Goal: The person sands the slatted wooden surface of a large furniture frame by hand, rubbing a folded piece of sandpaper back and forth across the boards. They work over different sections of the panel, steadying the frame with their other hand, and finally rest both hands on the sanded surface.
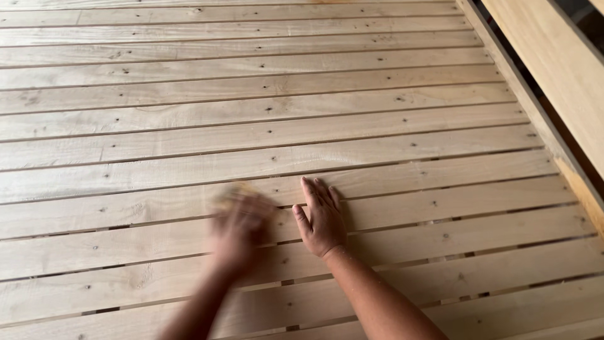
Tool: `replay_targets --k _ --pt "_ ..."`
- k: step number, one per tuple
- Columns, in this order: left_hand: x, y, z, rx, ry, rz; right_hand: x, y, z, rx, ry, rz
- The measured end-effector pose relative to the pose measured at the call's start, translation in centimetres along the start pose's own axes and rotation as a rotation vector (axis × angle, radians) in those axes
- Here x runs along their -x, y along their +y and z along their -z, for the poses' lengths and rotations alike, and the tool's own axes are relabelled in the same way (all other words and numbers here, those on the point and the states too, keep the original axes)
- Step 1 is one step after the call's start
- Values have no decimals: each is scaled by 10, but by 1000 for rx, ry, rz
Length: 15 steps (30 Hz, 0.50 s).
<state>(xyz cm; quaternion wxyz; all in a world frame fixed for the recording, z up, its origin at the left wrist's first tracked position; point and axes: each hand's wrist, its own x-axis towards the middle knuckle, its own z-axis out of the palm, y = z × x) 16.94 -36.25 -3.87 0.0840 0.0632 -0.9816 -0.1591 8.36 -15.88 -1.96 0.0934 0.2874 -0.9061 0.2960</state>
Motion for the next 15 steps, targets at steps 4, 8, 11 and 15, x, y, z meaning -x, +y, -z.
replay_targets --k 4,8,11,15 --pt "16 35 -22 -24 -314 -210 0 -3 1 4 -6 -26" --pt "-14 -102 37 -253 -91 65 1 -4 2 0 -31 -23" --pt "-28 -184 82 -104 48 405 0 -3 2 3 -9 -8" --pt "-50 -139 56 -138 56 282 0 0 0 -65 42 -26"
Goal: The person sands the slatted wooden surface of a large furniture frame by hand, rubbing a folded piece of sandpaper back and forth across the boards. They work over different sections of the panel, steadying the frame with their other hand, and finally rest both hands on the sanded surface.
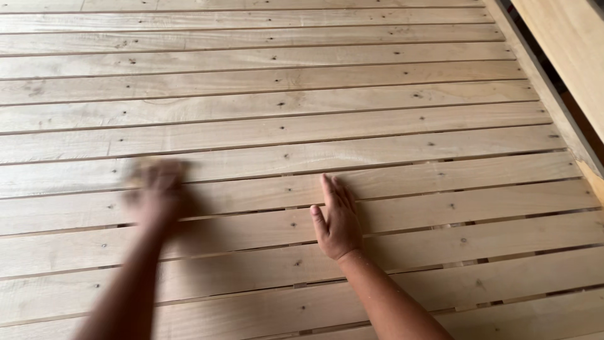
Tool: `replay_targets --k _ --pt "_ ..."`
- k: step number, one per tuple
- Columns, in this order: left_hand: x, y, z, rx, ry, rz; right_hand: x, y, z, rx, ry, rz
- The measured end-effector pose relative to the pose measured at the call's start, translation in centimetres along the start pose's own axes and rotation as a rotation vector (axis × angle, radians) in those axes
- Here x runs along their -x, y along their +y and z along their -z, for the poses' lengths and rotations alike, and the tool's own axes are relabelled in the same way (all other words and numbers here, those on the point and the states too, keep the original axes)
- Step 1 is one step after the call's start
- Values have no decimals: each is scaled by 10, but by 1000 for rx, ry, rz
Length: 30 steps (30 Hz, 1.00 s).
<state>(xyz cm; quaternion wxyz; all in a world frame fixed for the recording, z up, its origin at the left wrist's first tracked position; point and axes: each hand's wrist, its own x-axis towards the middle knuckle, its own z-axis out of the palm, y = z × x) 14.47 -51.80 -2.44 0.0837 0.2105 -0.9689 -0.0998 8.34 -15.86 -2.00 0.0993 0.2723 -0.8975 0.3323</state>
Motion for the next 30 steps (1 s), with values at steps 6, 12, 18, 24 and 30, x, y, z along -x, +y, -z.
replay_targets --k 6,12,18,24,30 --pt "47 194 -58 123 -310 -432 1 4 -7 57 -4 -85" --pt "1 26 -1 70 -9 -198 -9 0 -17 498 -80 -101" --pt "-20 -101 29 -219 76 268 -15 -5 -20 571 -152 -151" --pt "-36 83 -27 33 -130 -44 -18 -7 -22 551 -138 -168" --pt "-23 124 -24 149 -158 -229 -20 -8 -22 524 -141 -168"
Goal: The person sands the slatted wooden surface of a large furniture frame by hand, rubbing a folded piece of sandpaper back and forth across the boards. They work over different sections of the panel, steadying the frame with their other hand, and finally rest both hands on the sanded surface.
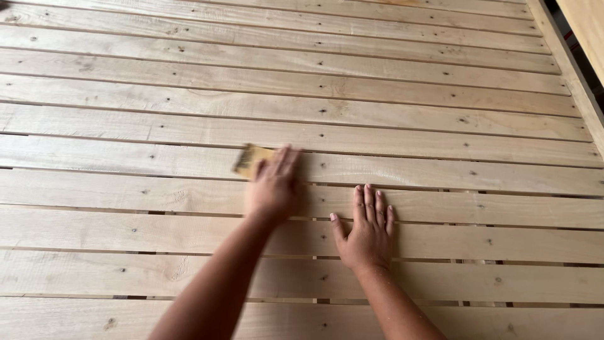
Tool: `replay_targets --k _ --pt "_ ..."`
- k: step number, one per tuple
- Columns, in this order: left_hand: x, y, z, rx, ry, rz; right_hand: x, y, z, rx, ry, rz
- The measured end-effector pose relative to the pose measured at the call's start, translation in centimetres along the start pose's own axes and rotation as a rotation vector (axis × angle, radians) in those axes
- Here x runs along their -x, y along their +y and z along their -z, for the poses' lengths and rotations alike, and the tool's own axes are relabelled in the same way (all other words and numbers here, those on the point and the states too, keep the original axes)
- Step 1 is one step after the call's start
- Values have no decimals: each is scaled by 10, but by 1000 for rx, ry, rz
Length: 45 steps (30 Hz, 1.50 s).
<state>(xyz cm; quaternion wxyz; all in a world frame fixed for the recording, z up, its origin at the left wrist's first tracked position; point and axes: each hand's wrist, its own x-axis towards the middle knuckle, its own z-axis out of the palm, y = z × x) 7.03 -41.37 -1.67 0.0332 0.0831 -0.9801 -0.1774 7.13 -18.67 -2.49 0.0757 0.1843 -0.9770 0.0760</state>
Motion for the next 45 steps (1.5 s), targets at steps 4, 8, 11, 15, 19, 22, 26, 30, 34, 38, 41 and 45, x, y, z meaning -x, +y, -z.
replay_targets --k 4,8,11,15,19,22,26,30,34,38,41,45 --pt "33 -104 38 12 299 63 1 -1 0 -1 -9 -6" --pt "81 -202 66 -183 357 372 0 -2 0 10 0 -10" --pt "77 -193 52 -118 366 449 -1 -2 0 15 -4 -8" --pt "37 -78 -3 -82 266 -37 -1 -1 -3 20 3 -6" --pt "30 32 -32 118 -28 -181 1 5 -8 24 40 20" --pt "49 14 -8 -52 -244 -165 2 10 -13 19 58 35" --pt "89 -115 58 193 258 197 4 11 -18 4 70 30" --pt "133 -215 88 -12 393 497 4 11 -17 -14 84 34" --pt "96 -189 66 40 592 635 3 9 -14 14 99 35" --pt "25 -58 23 104 367 137 2 7 -11 4 84 33" --pt "-9 42 -16 89 24 -85 2 7 -8 -26 83 45" --pt "-46 66 -29 217 77 -164 1 6 -4 -28 69 61"
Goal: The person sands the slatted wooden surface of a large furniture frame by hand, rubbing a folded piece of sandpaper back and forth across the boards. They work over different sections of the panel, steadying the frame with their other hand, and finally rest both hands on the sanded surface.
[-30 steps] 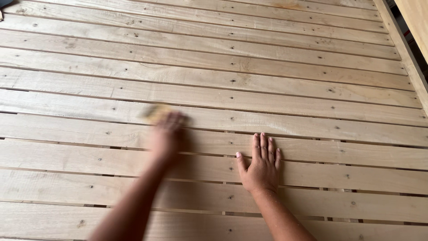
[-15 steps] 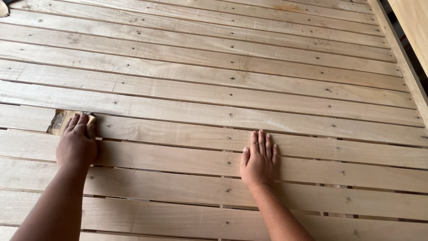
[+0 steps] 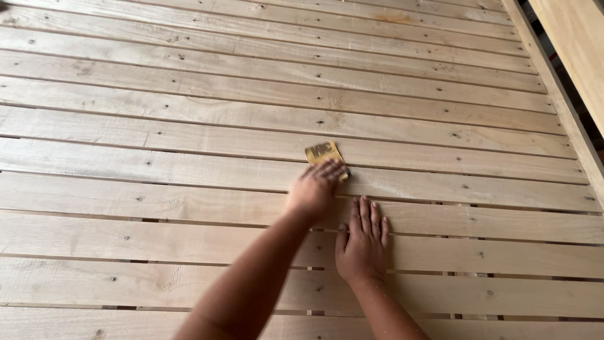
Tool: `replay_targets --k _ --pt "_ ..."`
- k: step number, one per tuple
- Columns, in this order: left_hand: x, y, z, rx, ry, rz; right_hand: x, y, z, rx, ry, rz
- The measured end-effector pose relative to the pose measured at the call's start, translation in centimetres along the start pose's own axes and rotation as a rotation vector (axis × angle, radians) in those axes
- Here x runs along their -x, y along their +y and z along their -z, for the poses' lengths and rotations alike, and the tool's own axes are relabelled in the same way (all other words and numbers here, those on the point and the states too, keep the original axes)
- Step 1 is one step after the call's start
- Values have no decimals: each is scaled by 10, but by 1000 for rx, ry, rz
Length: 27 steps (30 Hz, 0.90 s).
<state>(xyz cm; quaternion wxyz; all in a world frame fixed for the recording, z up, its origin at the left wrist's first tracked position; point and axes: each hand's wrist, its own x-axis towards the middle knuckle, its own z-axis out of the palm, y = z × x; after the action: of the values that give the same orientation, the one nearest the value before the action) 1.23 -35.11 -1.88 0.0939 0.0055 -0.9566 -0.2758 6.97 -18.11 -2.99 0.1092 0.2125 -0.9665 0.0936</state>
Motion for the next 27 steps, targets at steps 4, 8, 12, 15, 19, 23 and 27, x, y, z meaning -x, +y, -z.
replay_targets --k 4,8,12,15,19,23,27 --pt "11 -98 80 -10 331 104 0 -1 2 35 -27 -37" --pt "88 -208 182 -287 303 575 -1 -3 3 37 -42 -35" --pt "78 -215 159 -295 411 599 -2 -4 4 54 -35 -46" --pt "12 -138 91 2 472 293 -2 -3 4 45 -30 -31" --pt "-39 -2 16 -236 115 -36 0 2 1 48 -54 -13" --pt "-16 40 -4 -110 -140 -28 1 7 -5 36 -33 -4" --pt "53 -52 62 258 41 395 3 10 -9 -21 26 -6"
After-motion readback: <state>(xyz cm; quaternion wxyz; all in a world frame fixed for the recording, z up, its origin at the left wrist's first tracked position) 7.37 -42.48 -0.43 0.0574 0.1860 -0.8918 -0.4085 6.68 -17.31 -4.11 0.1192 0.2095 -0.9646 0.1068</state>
